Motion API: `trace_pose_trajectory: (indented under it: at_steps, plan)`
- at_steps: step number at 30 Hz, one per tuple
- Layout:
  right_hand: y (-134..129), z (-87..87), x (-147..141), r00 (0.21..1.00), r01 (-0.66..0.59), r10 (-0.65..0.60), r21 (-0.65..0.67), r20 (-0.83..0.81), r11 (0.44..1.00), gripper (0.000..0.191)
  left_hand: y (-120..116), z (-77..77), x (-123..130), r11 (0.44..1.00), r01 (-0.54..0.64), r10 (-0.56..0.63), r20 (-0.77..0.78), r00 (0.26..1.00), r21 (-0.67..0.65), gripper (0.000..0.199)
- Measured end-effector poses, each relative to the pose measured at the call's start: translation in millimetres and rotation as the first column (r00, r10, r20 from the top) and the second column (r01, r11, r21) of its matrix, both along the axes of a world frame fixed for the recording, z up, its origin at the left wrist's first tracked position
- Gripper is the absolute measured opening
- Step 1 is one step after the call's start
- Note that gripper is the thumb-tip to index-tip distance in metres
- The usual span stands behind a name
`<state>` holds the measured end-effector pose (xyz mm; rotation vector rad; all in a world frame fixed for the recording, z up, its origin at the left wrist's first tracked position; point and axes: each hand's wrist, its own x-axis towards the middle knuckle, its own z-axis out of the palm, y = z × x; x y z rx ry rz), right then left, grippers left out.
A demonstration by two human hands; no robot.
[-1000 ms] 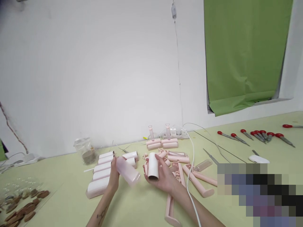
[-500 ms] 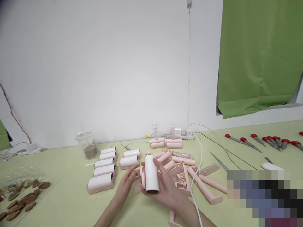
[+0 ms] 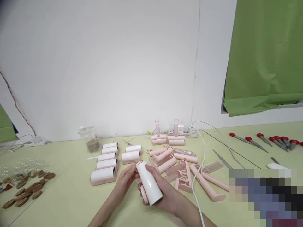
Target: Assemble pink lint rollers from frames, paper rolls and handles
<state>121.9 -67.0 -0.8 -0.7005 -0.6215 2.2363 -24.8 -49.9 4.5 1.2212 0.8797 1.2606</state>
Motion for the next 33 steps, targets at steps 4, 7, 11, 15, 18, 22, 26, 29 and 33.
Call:
trace_pose_trajectory:
  at_steps: [4, 7, 11, 15, 18, 22, 26, 29, 33]
  plan:
    - [-1.6, 3.0, -4.4, 0.997, 0.028, -0.027, -0.012, 0.078, 1.000, 0.042, 0.3, -6.5, 1.0, 0.988, 0.150, -0.148, -0.037, 0.988, 0.039, 0.038]
    - [-2.8, 6.2, -5.2, 0.996, -0.003, 0.007, -0.054, 0.084, 0.999, 0.043, 3.4, -12.3, -0.3, 0.991, 0.127, -0.123, -0.096, 0.988, 0.038, 0.044]
    - [-3.0, 4.7, -5.2, 0.997, -0.032, 0.033, -0.014, 0.064, 0.999, 0.045, 1.8, -13.9, -0.9, 0.986, 0.148, -0.138, -0.121, 0.983, 0.076, 0.045]
    - [-2.7, 0.6, -6.7, 0.997, -0.024, 0.023, 0.012, 0.078, 1.000, 0.044, -0.6, -13.9, 1.1, 0.982, 0.168, -0.161, -0.089, 0.983, 0.081, 0.044]
    - [-2.4, -0.6, -5.8, 0.999, -0.030, 0.030, -0.015, -0.036, 0.999, 0.046, 2.8, -13.5, -1.6, 0.993, 0.090, -0.091, 0.002, 0.996, 0.081, 0.042]
    - [3.7, -5.4, -1.3, 0.994, 0.037, -0.037, -0.006, -0.102, 0.999, 0.033, 11.1, -9.6, -12.5, 0.974, -0.201, 0.172, 0.235, 0.957, 0.104, 0.046]
    - [12.0, -9.7, 0.4, 0.917, 0.390, -0.380, 0.084, -0.121, 0.917, 0.011, 11.9, -9.7, -15.4, 0.949, -0.298, 0.267, 0.244, 0.932, 0.101, 0.048]
    - [13.1, -6.1, -2.0, 0.883, 0.468, -0.456, 0.128, -0.112, 0.875, 0.011, 6.9, -15.4, -8.2, 0.947, -0.297, 0.278, 0.155, 0.948, 0.121, 0.045]
    - [10.8, -3.5, -5.5, 0.867, 0.497, -0.495, 0.139, -0.050, 0.856, 0.022, -1.0, -21.8, 3.2, 0.954, -0.265, 0.257, 0.070, 0.964, 0.143, 0.044]
